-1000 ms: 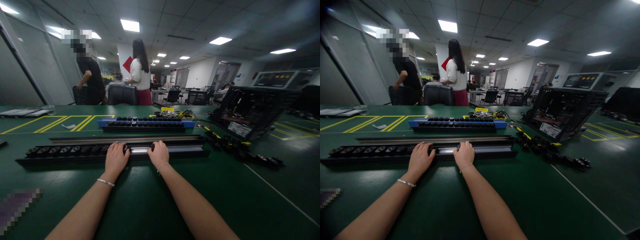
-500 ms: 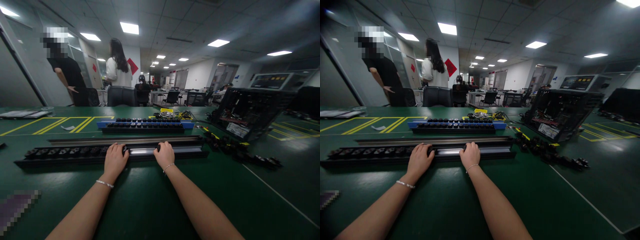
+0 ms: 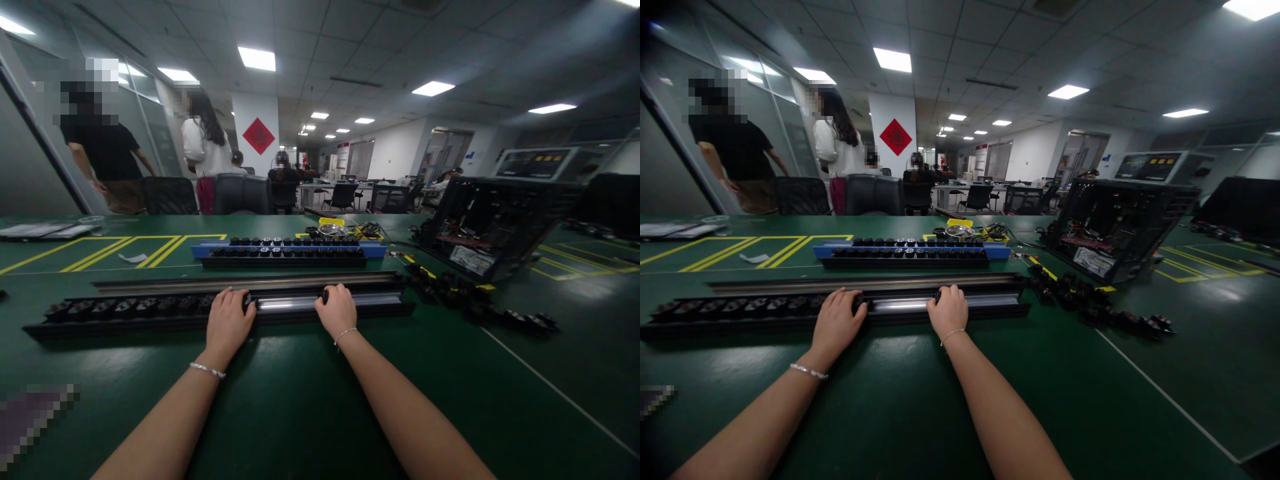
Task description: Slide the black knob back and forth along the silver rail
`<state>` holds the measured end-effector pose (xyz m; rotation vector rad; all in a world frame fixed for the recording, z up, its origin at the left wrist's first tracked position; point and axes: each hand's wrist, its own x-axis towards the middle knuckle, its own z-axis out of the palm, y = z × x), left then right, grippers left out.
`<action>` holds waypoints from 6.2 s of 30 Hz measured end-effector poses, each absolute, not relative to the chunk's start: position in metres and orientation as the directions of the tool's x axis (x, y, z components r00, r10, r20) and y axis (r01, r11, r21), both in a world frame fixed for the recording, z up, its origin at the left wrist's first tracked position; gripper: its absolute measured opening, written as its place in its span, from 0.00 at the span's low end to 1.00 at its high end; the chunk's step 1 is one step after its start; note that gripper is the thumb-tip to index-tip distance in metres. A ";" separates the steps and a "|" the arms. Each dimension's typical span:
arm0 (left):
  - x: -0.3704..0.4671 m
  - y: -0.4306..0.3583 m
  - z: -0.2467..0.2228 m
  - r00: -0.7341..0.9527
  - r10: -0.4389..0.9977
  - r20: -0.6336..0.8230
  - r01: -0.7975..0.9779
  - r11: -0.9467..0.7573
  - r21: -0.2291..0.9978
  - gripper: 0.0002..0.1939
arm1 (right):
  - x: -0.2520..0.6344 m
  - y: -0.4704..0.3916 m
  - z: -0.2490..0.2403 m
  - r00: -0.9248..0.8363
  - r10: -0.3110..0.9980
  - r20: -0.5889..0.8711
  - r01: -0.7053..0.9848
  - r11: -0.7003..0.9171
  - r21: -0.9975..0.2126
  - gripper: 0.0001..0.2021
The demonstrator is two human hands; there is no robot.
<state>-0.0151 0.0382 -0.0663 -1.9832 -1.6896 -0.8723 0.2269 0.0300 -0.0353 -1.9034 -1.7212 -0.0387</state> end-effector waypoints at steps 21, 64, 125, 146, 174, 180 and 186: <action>-0.017 0.041 -0.070 0.081 0.739 0.669 0.979 -0.184 0.085 0.20 | 0.263 0.033 -0.039 0.233 0.883 0.407 0.931 -0.081 -0.357 0.12; -0.017 0.040 -0.069 0.082 0.735 0.673 0.980 -0.181 0.079 0.19 | 0.326 0.031 -0.040 0.382 0.821 0.425 0.905 -0.237 -0.354 0.16; -0.017 0.039 -0.066 0.072 0.741 0.668 0.972 -0.203 0.121 0.19 | 0.461 0.025 -0.046 0.685 0.597 0.418 0.728 -0.537 -0.427 0.19; -0.013 0.021 -0.064 0.020 0.752 0.659 0.969 -0.178 0.174 0.21 | 0.378 0.017 -0.026 0.352 0.720 0.598 0.931 -0.201 -0.305 0.20; -0.026 0.012 -0.059 -0.255 0.758 0.600 0.891 -0.057 0.451 0.10 | 0.078 0.034 -0.043 -0.146 0.905 0.399 0.834 0.330 -0.442 0.16; -0.025 0.011 -0.058 -0.262 0.766 0.587 0.891 -0.042 0.452 0.11 | 0.077 0.033 -0.043 -0.147 0.895 0.421 0.839 0.339 -0.426 0.14; -0.025 0.011 -0.057 -0.262 0.771 0.580 0.893 -0.034 0.449 0.13 | 0.078 0.032 -0.042 -0.100 0.904 0.416 0.851 0.295 -0.435 0.12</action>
